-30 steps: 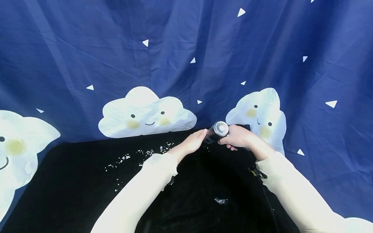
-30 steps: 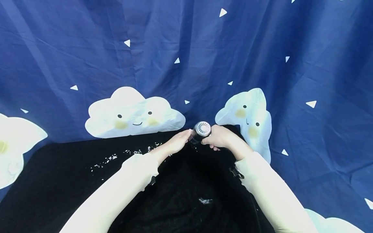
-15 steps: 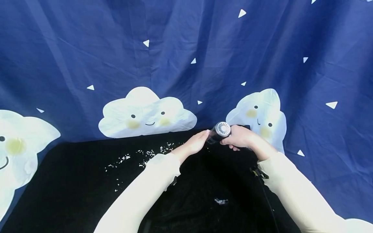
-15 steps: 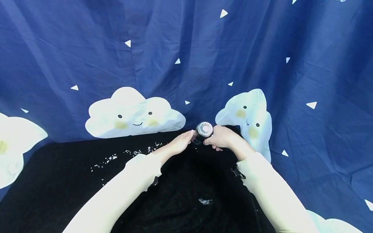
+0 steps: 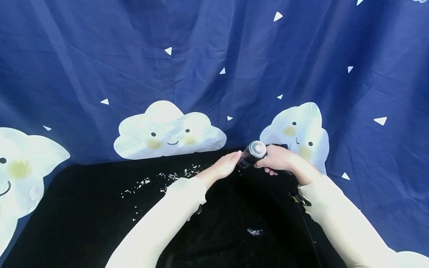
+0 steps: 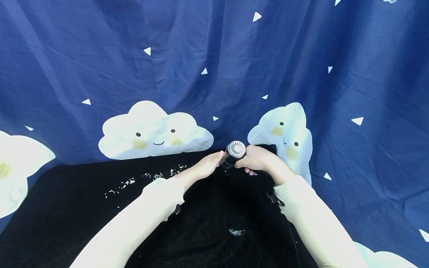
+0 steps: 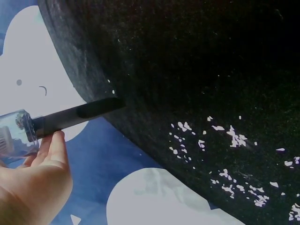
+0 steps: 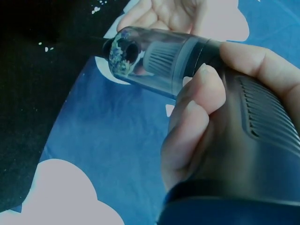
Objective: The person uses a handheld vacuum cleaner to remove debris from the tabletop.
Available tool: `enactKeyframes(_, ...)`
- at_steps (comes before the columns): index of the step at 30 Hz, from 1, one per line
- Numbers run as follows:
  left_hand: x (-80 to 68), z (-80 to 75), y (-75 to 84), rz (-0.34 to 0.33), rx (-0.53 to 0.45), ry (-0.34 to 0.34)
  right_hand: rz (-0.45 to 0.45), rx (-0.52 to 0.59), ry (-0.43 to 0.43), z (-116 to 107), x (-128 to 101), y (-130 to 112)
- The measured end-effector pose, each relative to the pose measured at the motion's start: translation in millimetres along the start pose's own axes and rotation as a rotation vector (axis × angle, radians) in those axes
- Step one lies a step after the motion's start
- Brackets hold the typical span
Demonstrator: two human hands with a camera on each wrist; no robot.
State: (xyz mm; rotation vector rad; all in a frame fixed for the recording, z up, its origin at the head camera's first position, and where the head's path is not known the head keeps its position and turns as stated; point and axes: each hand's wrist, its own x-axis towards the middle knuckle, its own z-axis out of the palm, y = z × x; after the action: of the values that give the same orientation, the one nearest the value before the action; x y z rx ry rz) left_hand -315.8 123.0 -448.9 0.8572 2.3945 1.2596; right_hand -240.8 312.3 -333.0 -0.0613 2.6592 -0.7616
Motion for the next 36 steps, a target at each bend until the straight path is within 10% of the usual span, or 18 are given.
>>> enactKeyframes(36,0.4,13.4,9.9,0.019,-0.019,-0.023,0.025,0.023,-0.019,-6,-16,8)
